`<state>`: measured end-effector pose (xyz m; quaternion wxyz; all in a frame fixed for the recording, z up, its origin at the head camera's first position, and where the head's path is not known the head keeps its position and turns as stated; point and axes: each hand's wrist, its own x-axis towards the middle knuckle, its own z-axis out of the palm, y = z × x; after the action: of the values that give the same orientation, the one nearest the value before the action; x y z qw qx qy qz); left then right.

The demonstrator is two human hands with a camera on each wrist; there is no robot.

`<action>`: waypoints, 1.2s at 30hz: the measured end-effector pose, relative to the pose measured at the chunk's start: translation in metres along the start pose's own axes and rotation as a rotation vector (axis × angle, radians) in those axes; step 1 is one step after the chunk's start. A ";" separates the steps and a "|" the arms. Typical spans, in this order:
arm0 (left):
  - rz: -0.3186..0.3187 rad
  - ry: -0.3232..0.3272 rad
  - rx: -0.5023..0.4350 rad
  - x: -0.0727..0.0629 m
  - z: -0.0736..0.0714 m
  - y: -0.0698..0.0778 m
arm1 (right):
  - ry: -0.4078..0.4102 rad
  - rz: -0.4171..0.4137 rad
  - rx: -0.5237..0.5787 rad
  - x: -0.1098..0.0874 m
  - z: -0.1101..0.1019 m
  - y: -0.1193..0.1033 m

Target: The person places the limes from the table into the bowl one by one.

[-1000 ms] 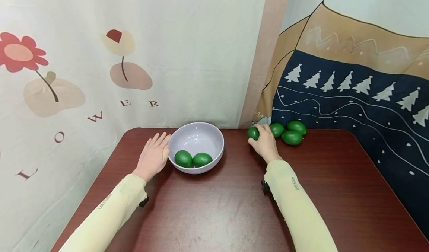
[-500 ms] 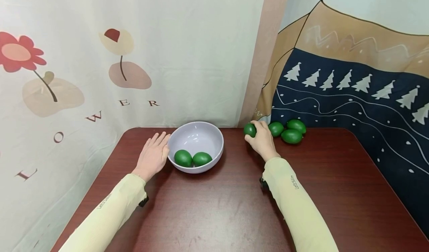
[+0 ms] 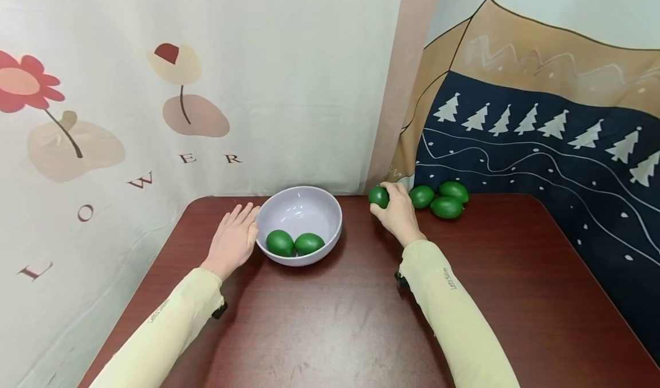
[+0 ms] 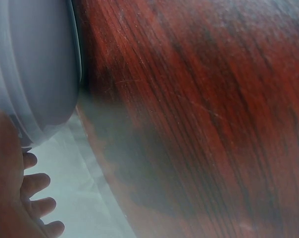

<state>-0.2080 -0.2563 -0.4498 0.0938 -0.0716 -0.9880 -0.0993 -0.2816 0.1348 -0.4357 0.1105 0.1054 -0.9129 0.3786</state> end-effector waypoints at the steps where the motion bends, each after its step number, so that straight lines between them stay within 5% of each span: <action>1: -0.003 -0.006 -0.002 0.000 0.000 0.000 | 0.001 0.000 0.002 0.000 0.000 -0.001; 36: -0.001 0.002 -0.005 0.003 0.004 -0.002 | 0.004 -0.029 0.071 -0.002 0.004 -0.029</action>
<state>-0.2118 -0.2575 -0.4533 0.0945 -0.0715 -0.9877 -0.1021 -0.2719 0.1120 -0.4196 0.1141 0.1215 -0.8970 0.4095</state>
